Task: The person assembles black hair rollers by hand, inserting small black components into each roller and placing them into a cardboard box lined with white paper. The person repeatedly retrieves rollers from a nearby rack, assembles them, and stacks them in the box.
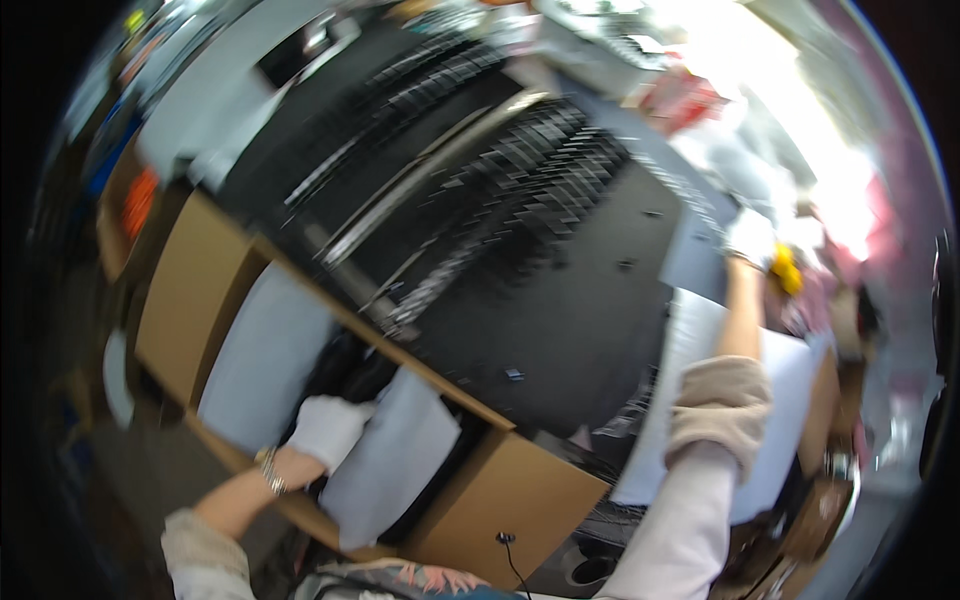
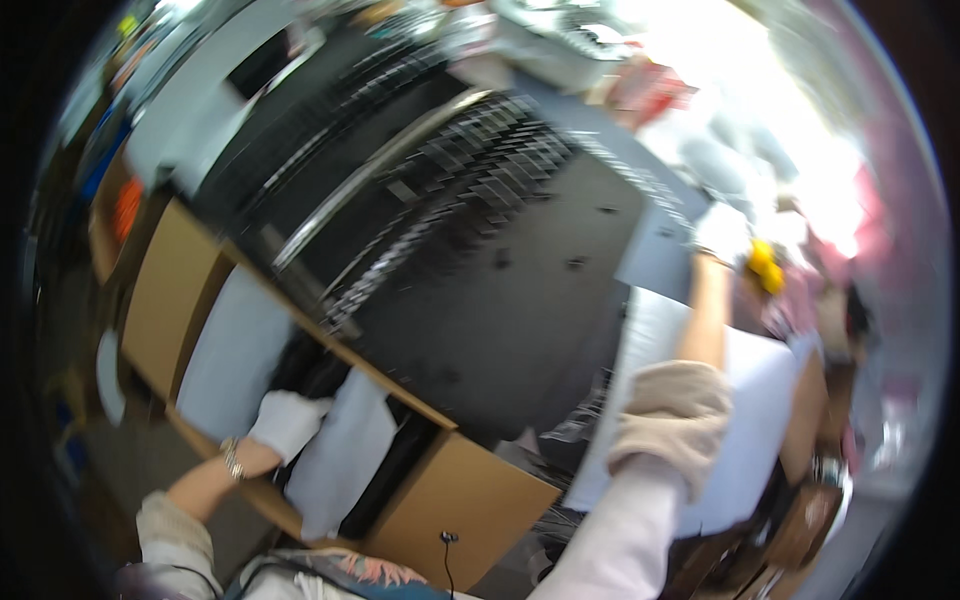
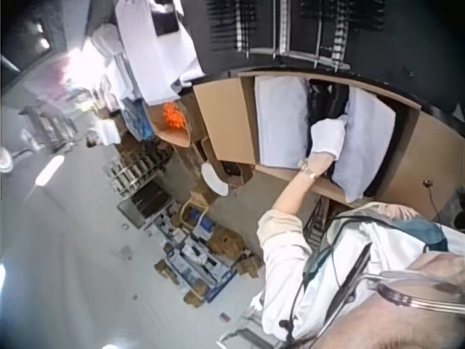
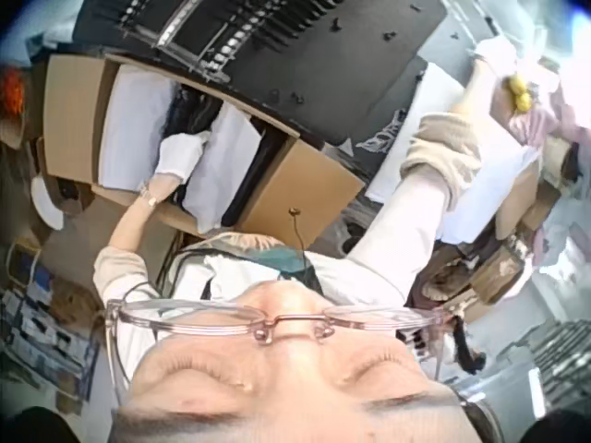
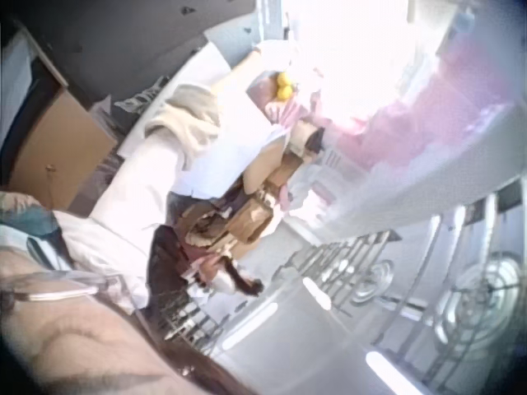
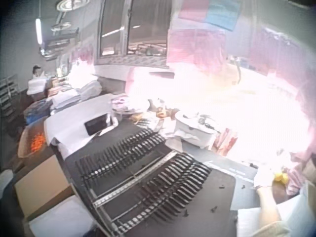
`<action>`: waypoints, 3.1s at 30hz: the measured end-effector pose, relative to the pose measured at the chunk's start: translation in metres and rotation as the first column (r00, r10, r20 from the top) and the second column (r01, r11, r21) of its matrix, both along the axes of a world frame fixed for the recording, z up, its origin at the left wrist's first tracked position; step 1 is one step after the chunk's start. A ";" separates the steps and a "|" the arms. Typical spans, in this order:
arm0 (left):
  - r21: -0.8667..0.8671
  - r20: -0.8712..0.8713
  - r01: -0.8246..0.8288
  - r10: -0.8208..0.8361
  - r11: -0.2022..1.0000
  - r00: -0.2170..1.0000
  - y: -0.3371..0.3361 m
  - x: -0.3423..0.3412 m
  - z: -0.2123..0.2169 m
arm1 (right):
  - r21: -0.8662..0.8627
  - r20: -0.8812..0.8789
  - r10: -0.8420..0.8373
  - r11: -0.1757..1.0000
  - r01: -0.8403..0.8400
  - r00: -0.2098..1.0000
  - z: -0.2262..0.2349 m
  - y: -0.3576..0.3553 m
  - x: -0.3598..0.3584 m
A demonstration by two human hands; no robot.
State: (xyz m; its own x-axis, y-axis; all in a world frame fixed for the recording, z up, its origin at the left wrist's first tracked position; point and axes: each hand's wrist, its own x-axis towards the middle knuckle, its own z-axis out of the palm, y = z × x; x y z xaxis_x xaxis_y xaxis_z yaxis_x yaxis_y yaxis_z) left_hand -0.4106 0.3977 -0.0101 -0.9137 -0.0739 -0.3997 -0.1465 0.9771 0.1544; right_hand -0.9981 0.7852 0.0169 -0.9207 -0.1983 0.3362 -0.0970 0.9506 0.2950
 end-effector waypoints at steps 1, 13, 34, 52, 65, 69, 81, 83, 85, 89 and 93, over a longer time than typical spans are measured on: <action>0.052 -0.009 -0.047 0.047 0.998 0.999 0.000 0.000 0.002 | -0.022 0.061 0.040 0.999 -0.038 0.997 -0.003 0.008 -0.014; 0.393 -0.261 -0.253 0.371 0.884 0.891 -0.033 0.028 0.033 | -0.007 -0.042 0.037 0.999 -0.038 0.998 0.004 0.081 -0.057; 0.525 -0.611 0.148 0.250 0.838 0.751 -0.016 0.000 -0.031 | -0.966 0.234 0.265 -0.044 0.254 0.936 0.086 -0.097 0.577; 0.470 -0.792 0.604 0.006 0.644 0.610 0.005 0.067 0.039 | -0.924 0.241 -0.107 -0.330 0.194 0.965 0.043 -0.227 0.766; 0.293 -0.711 0.594 -0.245 0.749 0.659 0.047 0.217 0.057 | -0.418 0.177 0.453 -0.770 0.483 0.874 0.043 -0.196 0.859; 0.162 -0.677 0.536 -0.303 0.829 0.671 0.043 0.234 0.049 | -0.345 0.225 0.559 -0.721 0.602 0.798 0.044 -0.204 0.875; 0.171 -0.722 0.496 -0.234 0.851 0.651 -0.044 0.154 0.007 | -0.977 0.068 0.085 -0.194 0.083 0.994 0.054 -0.120 0.860; 0.103 -0.685 0.557 -0.347 0.824 0.641 -0.058 0.139 -0.014 | -0.851 0.088 0.157 -0.501 0.156 0.984 0.034 -0.144 0.875; 0.129 -0.565 0.557 -0.400 0.821 0.721 -0.071 0.129 -0.028 | -0.574 0.051 0.210 -0.794 0.201 0.976 0.022 -0.160 0.882; 0.361 -0.594 0.626 -0.346 0.691 0.726 -0.090 0.116 -0.029 | -0.593 0.173 0.180 -0.766 0.249 0.968 0.020 -0.166 0.882; 0.132 -0.424 0.472 -0.381 0.871 0.821 -0.098 0.117 -0.014 | -0.565 0.232 0.092 -0.798 0.211 0.968 0.016 -0.159 0.892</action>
